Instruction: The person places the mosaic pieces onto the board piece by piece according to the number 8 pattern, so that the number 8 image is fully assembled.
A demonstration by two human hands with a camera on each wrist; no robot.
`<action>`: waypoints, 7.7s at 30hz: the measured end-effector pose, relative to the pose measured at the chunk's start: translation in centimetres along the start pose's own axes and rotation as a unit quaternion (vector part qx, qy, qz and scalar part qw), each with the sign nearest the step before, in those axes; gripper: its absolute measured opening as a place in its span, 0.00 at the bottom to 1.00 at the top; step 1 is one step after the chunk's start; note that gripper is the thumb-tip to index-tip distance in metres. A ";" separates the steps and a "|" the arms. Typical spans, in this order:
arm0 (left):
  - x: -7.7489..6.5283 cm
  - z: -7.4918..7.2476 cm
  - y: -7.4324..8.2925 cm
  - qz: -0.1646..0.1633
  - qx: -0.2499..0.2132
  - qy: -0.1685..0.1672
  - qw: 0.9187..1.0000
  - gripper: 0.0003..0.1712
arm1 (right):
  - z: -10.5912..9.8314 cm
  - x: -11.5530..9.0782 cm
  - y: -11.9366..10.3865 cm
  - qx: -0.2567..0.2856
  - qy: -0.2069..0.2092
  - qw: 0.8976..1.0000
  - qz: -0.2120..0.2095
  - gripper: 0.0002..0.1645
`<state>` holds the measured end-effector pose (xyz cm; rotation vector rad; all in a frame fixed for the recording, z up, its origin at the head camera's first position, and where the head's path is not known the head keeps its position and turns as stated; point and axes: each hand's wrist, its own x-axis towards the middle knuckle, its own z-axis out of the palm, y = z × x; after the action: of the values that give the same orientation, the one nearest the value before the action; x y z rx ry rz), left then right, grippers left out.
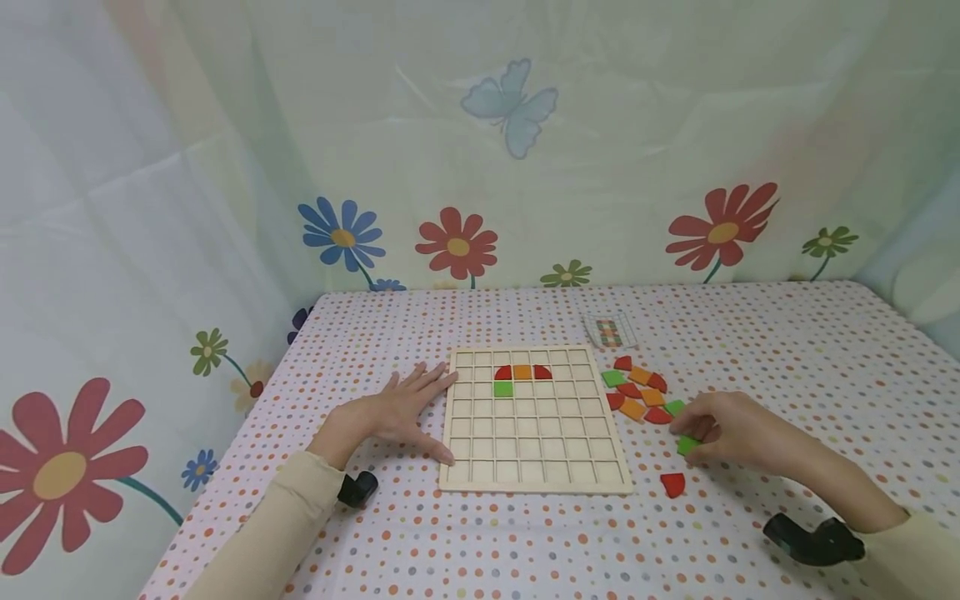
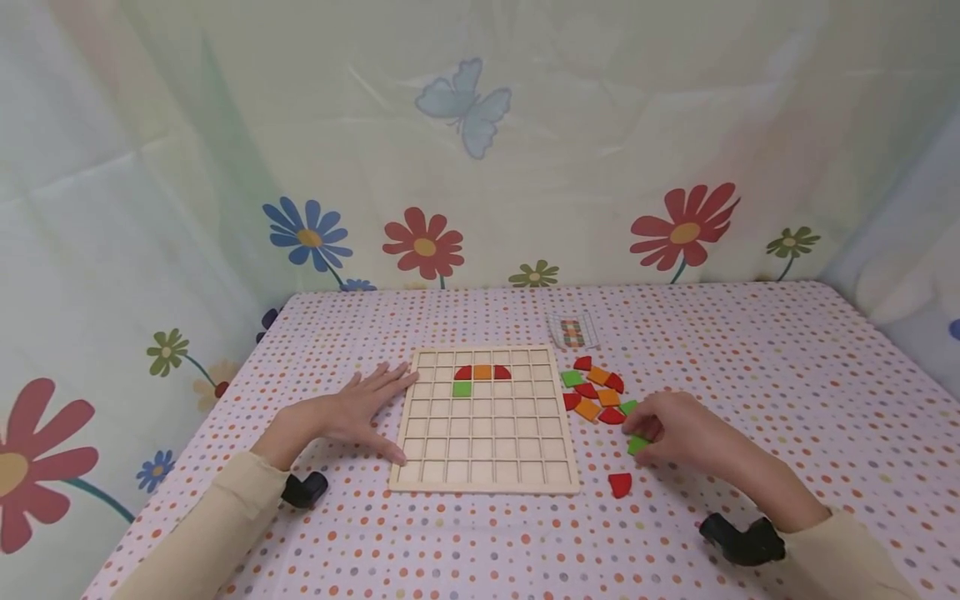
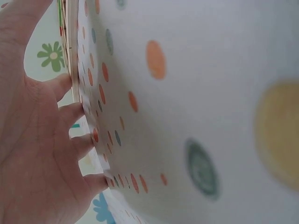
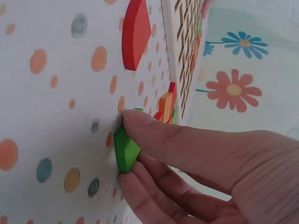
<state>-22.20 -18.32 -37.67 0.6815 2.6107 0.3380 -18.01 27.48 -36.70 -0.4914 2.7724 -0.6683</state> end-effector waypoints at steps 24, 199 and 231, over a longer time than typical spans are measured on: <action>0.1 0.3 -0.3 0.004 0.006 0.007 1.000 0.72 | 0.6 -0.7 1.1 0.033 0.049 0.998 0.017 0.17; 0.1 0.4 0.0 0.002 0.001 -0.002 1.000 0.72 | 0.9 4.6 -8.3 0.094 -0.082 0.968 -0.216 0.07; 0.3 0.1 -0.1 -0.003 0.011 -0.004 1.000 0.72 | 4.2 14.2 -12.7 0.134 -0.087 0.952 -0.260 0.04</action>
<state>-22.39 -18.27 -37.90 0.6799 2.6116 0.3052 -26.33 9.79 -36.52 -1.1721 2.3395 -1.0344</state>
